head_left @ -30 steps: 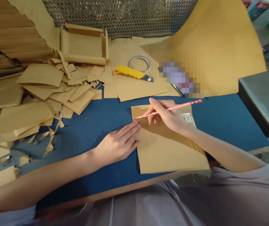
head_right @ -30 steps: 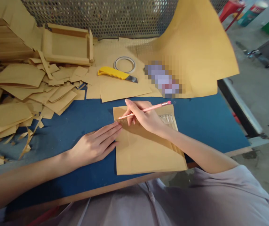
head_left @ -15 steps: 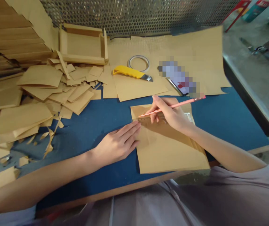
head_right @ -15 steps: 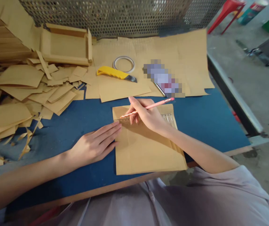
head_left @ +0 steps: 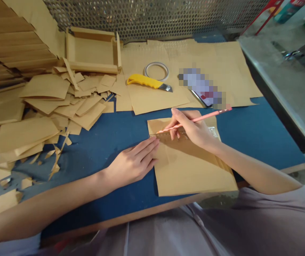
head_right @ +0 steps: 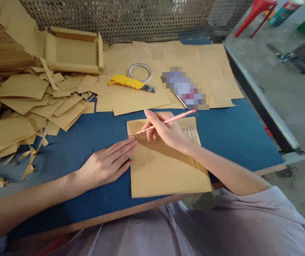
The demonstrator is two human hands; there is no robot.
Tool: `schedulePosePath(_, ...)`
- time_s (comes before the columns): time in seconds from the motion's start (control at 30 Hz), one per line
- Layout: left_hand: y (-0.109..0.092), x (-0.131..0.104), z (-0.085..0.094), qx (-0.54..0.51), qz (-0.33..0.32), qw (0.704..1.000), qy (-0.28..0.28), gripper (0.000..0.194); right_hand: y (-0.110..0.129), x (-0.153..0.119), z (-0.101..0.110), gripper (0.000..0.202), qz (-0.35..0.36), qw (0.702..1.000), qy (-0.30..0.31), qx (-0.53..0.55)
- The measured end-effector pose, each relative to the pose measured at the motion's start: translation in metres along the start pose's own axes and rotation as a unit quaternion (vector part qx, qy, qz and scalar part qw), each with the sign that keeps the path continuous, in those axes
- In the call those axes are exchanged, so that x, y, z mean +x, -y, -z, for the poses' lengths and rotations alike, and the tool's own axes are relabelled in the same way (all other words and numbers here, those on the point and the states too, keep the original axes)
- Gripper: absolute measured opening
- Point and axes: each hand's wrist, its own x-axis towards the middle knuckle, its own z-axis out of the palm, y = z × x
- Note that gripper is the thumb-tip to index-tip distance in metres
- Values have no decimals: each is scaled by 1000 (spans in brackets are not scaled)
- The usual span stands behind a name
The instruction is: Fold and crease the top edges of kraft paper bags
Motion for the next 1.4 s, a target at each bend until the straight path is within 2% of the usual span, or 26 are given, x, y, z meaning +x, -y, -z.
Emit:
schedulePosePath(0.23,0,0,1,-8,3,1000,1,33,1,0,0,51,2,1000,-5,2)
schedulePosePath(0.43,1,-1,2,-11,0,1000,1,35,-1,1,5,51,-4,999,-38,15)
schedulePosePath(1.4,0,3,3,0,-1,1000,0,31,-1,1,6,51,-18,999,-29,24)
